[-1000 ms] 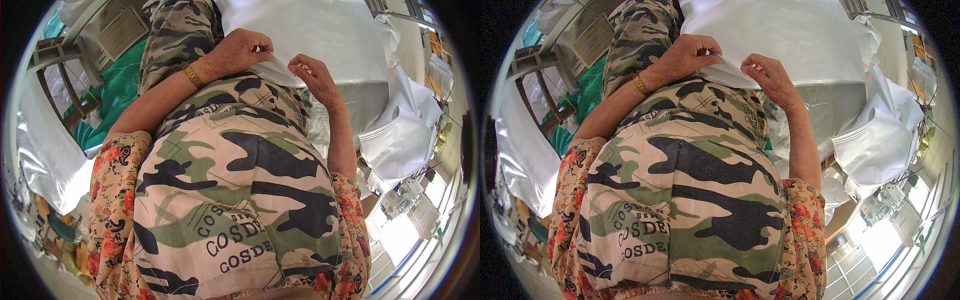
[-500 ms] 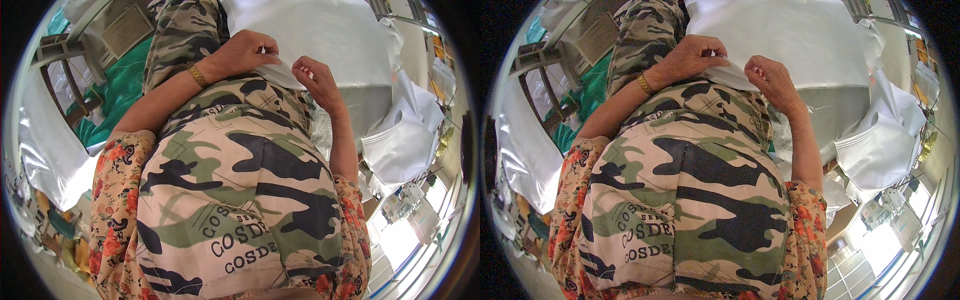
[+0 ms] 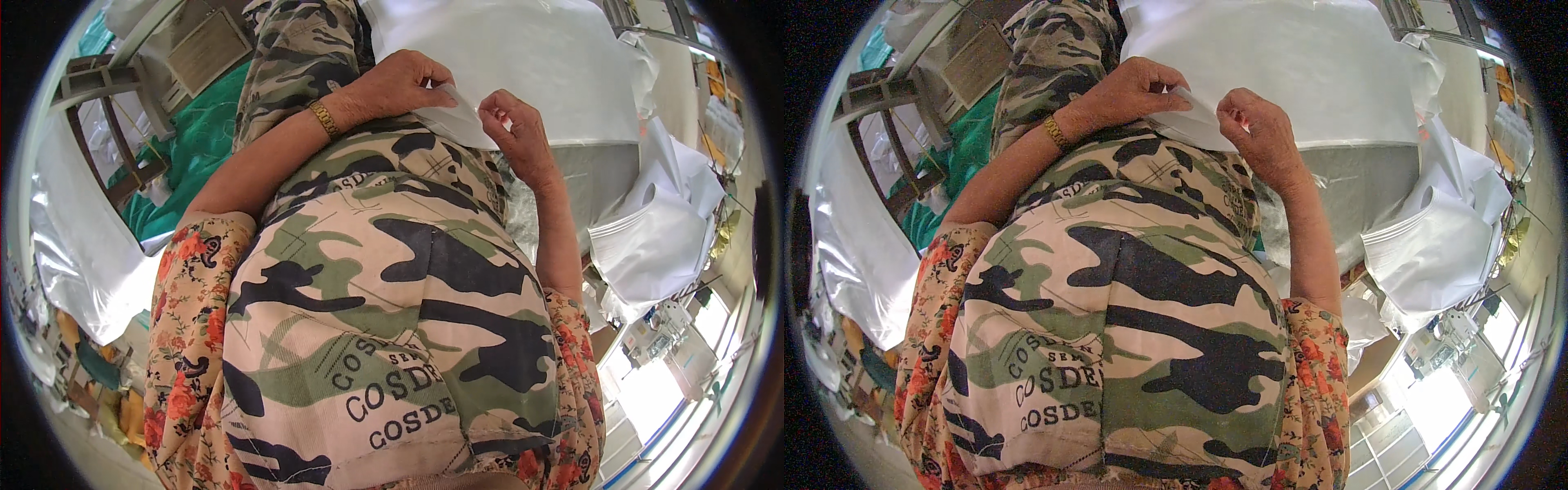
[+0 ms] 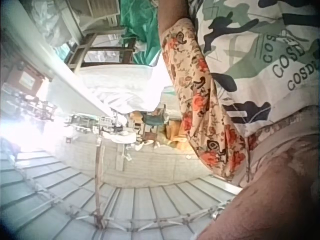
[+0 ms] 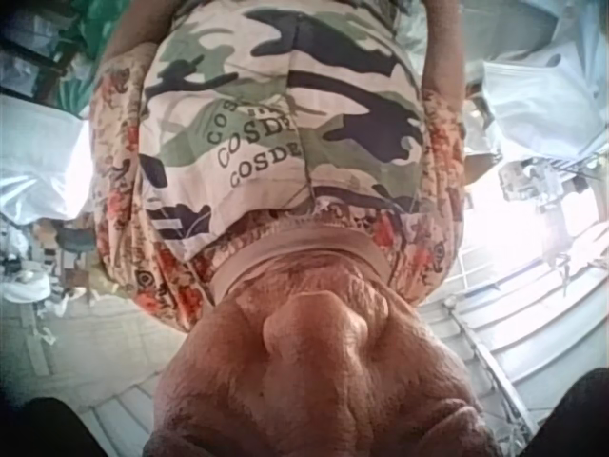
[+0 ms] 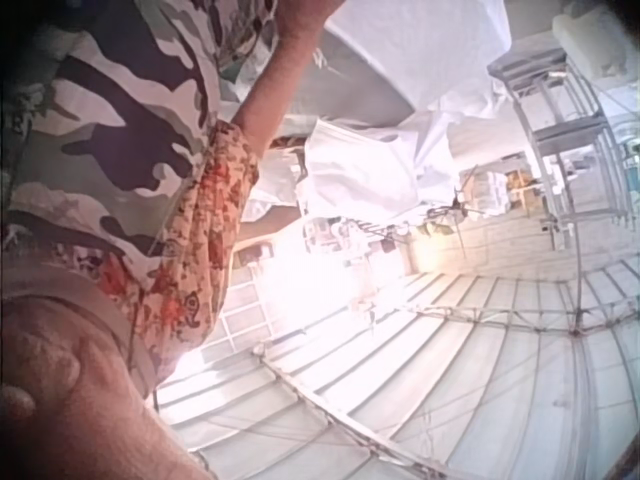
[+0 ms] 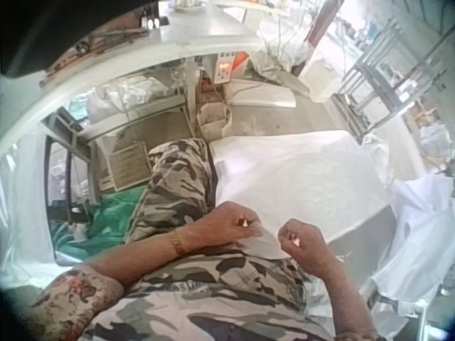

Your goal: Folding and aligning large white plastic sheets at an industrial workbench.

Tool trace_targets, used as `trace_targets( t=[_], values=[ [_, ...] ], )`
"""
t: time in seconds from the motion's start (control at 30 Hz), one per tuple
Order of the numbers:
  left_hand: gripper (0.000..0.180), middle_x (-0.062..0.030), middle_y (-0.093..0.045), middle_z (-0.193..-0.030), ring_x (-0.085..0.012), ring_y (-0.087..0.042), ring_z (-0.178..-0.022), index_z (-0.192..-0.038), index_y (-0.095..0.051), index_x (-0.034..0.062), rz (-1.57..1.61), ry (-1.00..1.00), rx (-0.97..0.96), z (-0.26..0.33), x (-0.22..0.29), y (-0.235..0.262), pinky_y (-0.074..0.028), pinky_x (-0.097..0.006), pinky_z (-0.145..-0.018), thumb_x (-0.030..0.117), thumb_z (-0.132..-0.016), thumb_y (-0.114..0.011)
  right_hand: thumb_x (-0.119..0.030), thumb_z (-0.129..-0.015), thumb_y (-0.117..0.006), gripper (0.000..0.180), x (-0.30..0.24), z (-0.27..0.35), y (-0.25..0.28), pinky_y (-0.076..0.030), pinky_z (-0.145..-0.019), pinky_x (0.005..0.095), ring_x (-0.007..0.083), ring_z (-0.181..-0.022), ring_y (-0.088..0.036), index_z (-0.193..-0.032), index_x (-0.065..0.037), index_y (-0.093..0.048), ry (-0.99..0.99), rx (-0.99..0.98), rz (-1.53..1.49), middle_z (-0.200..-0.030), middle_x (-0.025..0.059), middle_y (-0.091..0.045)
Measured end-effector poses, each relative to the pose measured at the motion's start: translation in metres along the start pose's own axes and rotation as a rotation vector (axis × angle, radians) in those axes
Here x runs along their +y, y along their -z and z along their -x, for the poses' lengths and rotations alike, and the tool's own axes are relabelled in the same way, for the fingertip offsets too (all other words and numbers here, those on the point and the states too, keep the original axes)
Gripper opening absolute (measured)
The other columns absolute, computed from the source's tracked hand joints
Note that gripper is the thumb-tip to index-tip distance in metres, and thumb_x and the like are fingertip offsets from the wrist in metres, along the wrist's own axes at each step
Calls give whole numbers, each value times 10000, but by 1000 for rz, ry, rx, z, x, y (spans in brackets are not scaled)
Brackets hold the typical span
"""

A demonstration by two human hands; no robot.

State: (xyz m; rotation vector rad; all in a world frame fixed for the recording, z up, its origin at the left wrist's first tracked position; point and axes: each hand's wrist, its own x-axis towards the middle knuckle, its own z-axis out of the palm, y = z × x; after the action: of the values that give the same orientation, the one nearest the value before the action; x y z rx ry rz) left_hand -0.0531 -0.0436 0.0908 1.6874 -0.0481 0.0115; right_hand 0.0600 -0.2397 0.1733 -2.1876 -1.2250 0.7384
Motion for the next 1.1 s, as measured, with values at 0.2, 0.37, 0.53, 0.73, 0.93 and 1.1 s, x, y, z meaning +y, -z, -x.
trace_targets(
  t=[0.2, 0.37, 0.53, 0.73, 0.93, 1.1],
  values=[
    [177, -16, -569, -673, -51, -454, -643, -940, -685, 10, -149, -35, 36, 3, 10, -3, -411, -254, -568, 172, -870, -684, -167, -878, -591, 134, -17, -6, -9, -491, -673, 373, 272, -733, -618, -908, -36, -586, 46, 45, 121, -832, 100, -610],
    [185, -77, -595, -673, -126, -528, -608, -927, -677, 17, -205, -100, 97, 2, 8, -6, -439, -294, -573, 189, -859, -685, -166, -869, -588, 110, -27, -9, -16, -515, -644, 403, 289, -759, -640, -870, -57, -572, 137, 122, 413, -829, 99, -601],
    [182, -122, -654, -795, -321, -630, -746, -873, -679, 51, -463, -245, 136, 1, 12, -9, -495, -397, -671, 228, -838, -654, -139, -829, -602, 91, -37, -5, -20, -534, -633, 410, 294, -760, -652, -853, -59, -565, 95, 126, 606, -829, 115, -597],
    [117, -134, -588, -753, -339, -606, -686, -859, -619, 19, -497, -329, 81, 4, 18, -6, -487, -403, -616, 128, -844, -661, -118, -810, -599, 123, -44, -4, -22, -542, -643, 408, 298, -791, -656, -894, -38, -556, 113, 82, 622, -863, 125, -607],
    [114, -138, -606, -767, -329, -614, -690, -847, -620, 10, -438, -379, 66, 5, 16, -10, -491, -393, -616, 113, -828, -666, -119, -816, -597, 108, -38, 1, -30, -520, -634, 426, 330, -790, -645, -873, -37, -556, 52, 171, 494, -848, 136, -602],
    [144, -128, -602, -737, -338, -615, -698, -783, -625, 32, -448, -389, 86, 2, 17, -19, -489, -397, -621, 164, -837, -644, -137, -830, -597, 115, -23, 9, -41, -474, -634, 435, 356, -744, -604, -841, -39, -537, -57, 291, 223, -801, 149, -586]
  ],
)
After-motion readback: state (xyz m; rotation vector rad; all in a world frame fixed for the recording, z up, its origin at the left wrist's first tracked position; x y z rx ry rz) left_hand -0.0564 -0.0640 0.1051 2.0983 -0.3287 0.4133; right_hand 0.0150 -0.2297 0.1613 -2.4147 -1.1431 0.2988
